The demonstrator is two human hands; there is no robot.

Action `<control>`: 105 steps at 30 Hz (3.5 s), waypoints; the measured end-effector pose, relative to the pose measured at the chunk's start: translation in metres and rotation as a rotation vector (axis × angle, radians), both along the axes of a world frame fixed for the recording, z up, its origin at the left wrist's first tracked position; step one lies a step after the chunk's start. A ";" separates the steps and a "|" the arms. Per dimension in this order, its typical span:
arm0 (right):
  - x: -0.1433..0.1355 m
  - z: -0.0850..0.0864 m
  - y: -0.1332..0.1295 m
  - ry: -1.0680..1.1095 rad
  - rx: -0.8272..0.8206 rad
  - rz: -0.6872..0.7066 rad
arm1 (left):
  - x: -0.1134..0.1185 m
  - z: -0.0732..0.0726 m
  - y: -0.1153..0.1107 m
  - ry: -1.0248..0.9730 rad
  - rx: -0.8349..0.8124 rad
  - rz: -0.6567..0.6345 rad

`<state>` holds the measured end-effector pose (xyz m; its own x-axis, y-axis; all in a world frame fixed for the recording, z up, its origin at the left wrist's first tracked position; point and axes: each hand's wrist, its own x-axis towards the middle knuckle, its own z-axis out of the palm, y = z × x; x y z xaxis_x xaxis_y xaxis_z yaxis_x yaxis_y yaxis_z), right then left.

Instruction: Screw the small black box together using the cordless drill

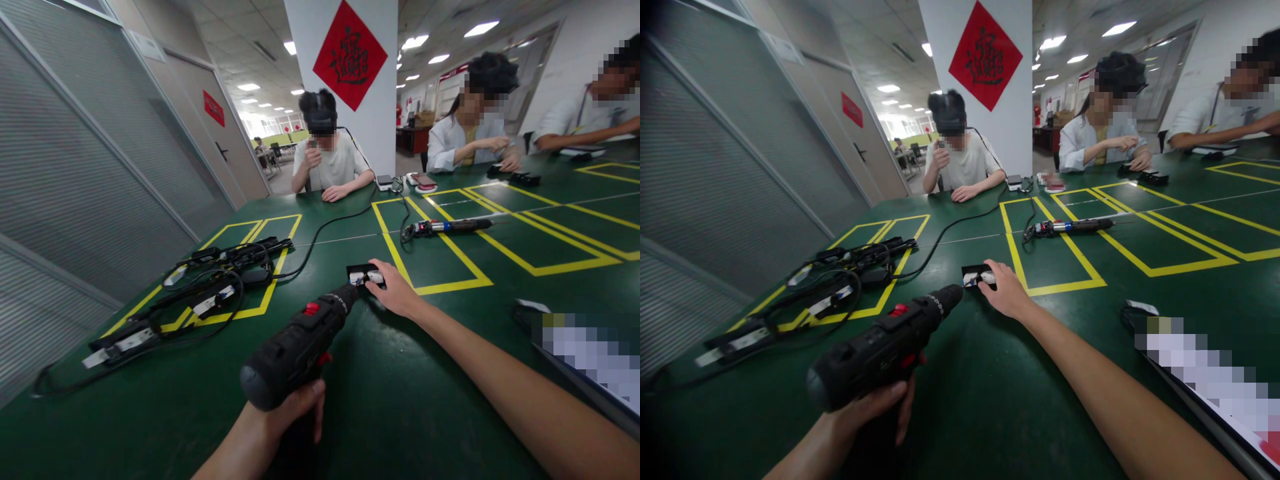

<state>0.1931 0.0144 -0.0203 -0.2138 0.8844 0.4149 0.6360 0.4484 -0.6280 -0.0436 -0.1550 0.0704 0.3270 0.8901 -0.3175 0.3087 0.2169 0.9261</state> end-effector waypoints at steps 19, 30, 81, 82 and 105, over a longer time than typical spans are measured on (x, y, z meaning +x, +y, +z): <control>-0.001 0.001 -0.001 0.002 -0.010 -0.006 | -0.001 0.003 0.002 0.013 -0.028 -0.031; 0.000 0.002 -0.001 0.000 -0.026 -0.002 | -0.001 0.001 0.002 0.009 -0.031 -0.015; 0.000 0.004 0.001 0.080 0.002 0.026 | -0.002 0.000 0.002 -0.002 -0.004 -0.020; 0.000 0.004 0.001 0.083 0.006 0.027 | -0.002 -0.001 0.002 -0.003 -0.002 -0.020; 0.002 0.004 -0.001 0.055 -0.005 0.018 | -0.005 -0.006 0.001 -0.081 -0.062 0.019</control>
